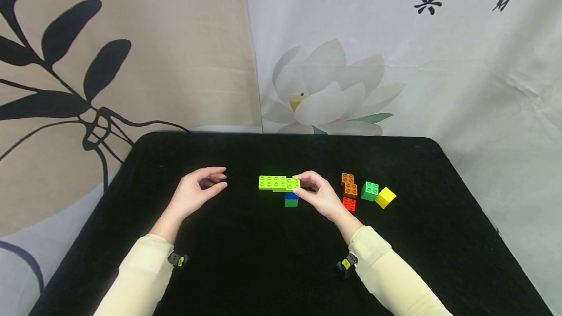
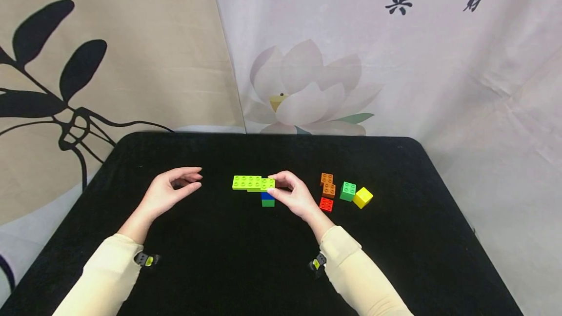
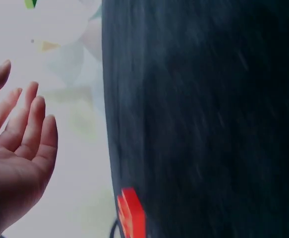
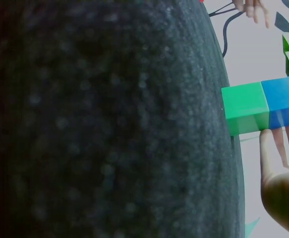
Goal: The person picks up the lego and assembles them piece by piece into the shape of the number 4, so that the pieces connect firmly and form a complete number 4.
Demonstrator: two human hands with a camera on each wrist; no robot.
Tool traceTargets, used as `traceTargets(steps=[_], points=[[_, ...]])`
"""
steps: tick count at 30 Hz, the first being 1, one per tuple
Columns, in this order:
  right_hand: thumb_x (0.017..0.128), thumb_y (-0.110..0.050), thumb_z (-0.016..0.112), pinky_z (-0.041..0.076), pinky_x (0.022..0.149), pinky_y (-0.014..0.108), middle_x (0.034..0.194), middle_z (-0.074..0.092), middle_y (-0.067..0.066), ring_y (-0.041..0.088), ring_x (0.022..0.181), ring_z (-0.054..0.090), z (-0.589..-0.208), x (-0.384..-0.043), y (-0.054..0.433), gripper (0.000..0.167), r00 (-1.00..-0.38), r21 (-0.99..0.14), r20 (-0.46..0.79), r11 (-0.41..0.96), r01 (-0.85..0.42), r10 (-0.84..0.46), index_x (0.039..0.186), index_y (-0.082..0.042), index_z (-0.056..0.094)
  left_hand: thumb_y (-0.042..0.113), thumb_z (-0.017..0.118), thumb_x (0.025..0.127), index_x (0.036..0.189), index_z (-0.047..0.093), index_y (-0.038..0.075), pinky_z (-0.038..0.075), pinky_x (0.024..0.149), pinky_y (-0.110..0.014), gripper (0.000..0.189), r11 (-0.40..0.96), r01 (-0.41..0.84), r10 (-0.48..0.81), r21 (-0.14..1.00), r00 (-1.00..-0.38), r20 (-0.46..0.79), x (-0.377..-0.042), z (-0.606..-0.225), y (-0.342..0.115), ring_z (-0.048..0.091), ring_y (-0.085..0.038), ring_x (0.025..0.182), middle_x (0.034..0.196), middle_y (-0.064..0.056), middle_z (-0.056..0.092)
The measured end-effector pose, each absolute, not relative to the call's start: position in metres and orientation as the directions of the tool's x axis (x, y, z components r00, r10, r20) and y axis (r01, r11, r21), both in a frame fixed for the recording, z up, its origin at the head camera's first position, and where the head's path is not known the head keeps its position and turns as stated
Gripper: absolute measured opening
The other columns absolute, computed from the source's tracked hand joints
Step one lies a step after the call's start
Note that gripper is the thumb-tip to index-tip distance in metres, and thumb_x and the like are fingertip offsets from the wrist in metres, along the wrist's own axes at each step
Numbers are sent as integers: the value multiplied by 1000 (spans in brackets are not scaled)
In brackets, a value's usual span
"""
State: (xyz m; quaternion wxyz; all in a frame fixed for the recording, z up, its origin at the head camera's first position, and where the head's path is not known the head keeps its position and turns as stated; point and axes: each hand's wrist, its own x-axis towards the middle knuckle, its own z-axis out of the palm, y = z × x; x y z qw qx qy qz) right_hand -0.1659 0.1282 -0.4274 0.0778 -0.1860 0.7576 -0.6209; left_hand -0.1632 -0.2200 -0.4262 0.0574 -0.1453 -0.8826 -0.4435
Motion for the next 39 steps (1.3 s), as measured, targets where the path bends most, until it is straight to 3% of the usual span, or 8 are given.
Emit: traceTargets(steps=[5, 12, 19, 29, 39], points=[[93, -4, 67, 43, 101, 51, 119, 63, 21, 36, 113, 58, -428, -166, 129, 30, -920, -971, 108, 159, -179, -377, 120, 5, 59, 24, 70, 94, 130, 61, 7, 49, 90, -47, 41, 611, 255, 158, 749, -967, 200, -160, -431, -247, 63, -26, 105, 114, -9, 69], [94, -5, 67, 44, 100, 50, 119, 64, 19, 35, 113, 58, -429, -167, 130, 29, -920, -970, 106, 164, -179, -377, 120, 4, 59, 28, 68, 96, 133, 58, 4, 47, 89, -30, 46, 659, 195, 107, 726, -980, 167, -155, -435, -278, 61, -32, 109, 120, -16, 67], [94, -4, 66, 43, 100, 50, 119, 63, 20, 35, 114, 58, -429, -167, 130, 29, -916, -971, 117, 151, -188, -385, 120, 5, 58, 31, 67, 96, 138, 52, 1, 45, 95, -53, 54, 658, 131, 110, 742, -991, 78, -153, -438, -298, 55, -38, 117, 129, -21, 60], [94, -4, 66, 45, 98, 47, 118, 64, 19, 33, 112, 59, -431, -168, 130, 29, -913, -969, 121, 154, -194, -390, 121, 4, 59, 29, 70, 94, 138, 51, 1, 47, 96, -41, 56, 636, 119, 180, 763, -984, 4, -151, -448, -318, 52, -39, 122, 137, -22, 54], [94, -3, 65, 44, 99, 47, 118, 64, 20, 34, 113, 58, -431, -168, 131, 29, -912, -971, 116, 147, -187, -393, 121, 4, 58, 23, 72, 92, 142, 49, 2, 42, 97, -60, 59, 606, 121, 238, 786, -971, -35, -152, -456, -326, 48, -42, 121, 138, -24, 50]])
